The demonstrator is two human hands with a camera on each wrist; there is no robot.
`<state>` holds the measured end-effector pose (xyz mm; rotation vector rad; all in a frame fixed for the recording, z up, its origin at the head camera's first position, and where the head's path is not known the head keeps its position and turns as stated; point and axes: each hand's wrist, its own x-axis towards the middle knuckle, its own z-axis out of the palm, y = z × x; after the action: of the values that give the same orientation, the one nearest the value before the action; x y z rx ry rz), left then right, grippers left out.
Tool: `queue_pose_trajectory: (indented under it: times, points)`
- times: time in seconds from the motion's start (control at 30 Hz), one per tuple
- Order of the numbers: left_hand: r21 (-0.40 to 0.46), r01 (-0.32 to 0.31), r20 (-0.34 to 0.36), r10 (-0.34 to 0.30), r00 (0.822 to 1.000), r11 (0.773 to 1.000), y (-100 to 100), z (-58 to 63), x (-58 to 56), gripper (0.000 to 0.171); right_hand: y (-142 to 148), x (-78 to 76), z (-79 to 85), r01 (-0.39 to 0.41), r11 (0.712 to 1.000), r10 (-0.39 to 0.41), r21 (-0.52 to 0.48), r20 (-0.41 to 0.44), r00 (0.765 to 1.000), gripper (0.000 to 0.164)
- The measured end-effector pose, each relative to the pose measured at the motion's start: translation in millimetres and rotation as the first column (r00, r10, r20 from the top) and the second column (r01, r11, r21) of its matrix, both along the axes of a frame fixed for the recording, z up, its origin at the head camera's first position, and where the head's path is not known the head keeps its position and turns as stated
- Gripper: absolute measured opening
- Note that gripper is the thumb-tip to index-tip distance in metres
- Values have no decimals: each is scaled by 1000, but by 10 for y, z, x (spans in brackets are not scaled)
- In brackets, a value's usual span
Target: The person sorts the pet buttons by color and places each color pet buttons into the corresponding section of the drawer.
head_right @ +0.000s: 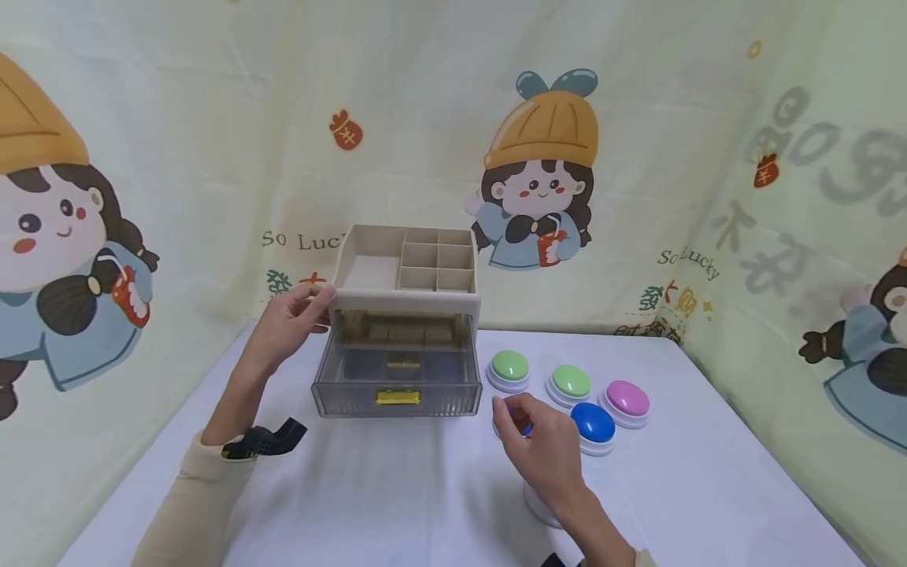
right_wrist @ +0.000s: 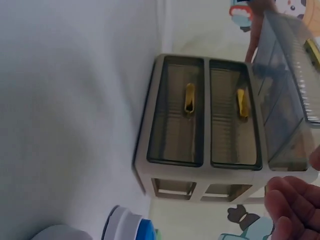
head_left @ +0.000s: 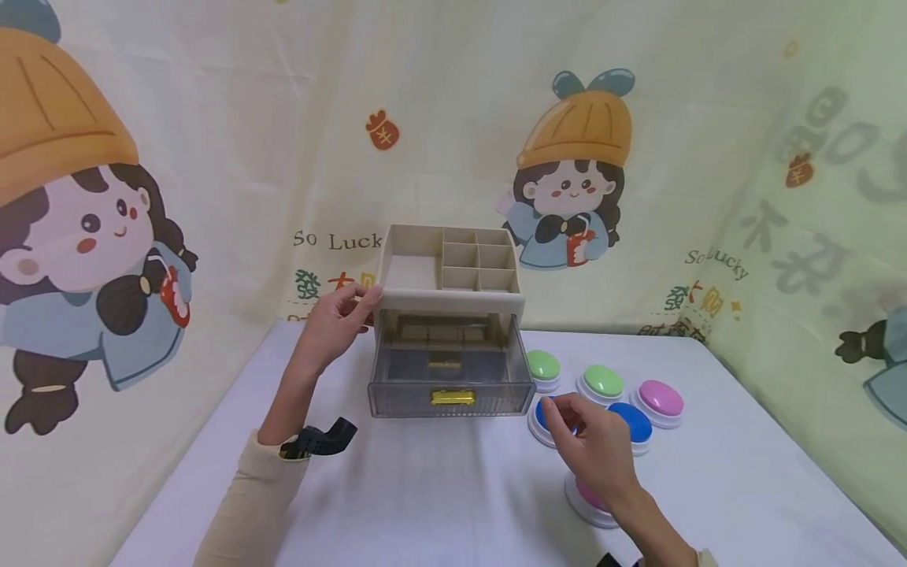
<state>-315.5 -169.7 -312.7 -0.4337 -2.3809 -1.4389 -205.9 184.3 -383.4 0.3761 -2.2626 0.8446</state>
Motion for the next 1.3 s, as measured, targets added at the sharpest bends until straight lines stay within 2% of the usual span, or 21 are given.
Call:
queue_pose_trajectory:
  times: [0.2,0.4,0.57,0.73,1.03,1.2,1.3]
  points:
    - [3,5,-17,-5,1000,1000,5,-2,-16,46,32,-131,-60,16,999,-21,42,120,993,12]
    - [3,0,-8,0,1000,1000,3,-3,-10,47,53,-234,-40,-31,991,5,127,194,981,25]
    - [0,-6,3,6,1000,1000,10,-3,-3,47,104,-338,-11,-65,985,15,158,297,955,38]
    - [-5,-12,3,12,1000,1000,13,-3,-6,47,160,-453,2,-108,988,54,115,396,916,46]
    - [-5,-10,10,10,1000,1000,14,3,-2,48,269,-632,-31,-168,984,177,-64,503,846,55]
    - [-3,-5,11,5,1000,1000,13,-5,-7,48,315,-729,-43,-124,987,161,-104,560,813,55]
    - [0,-4,10,4,1000,1000,11,-8,-9,48,323,-778,-45,-106,989,145,-101,567,811,56]
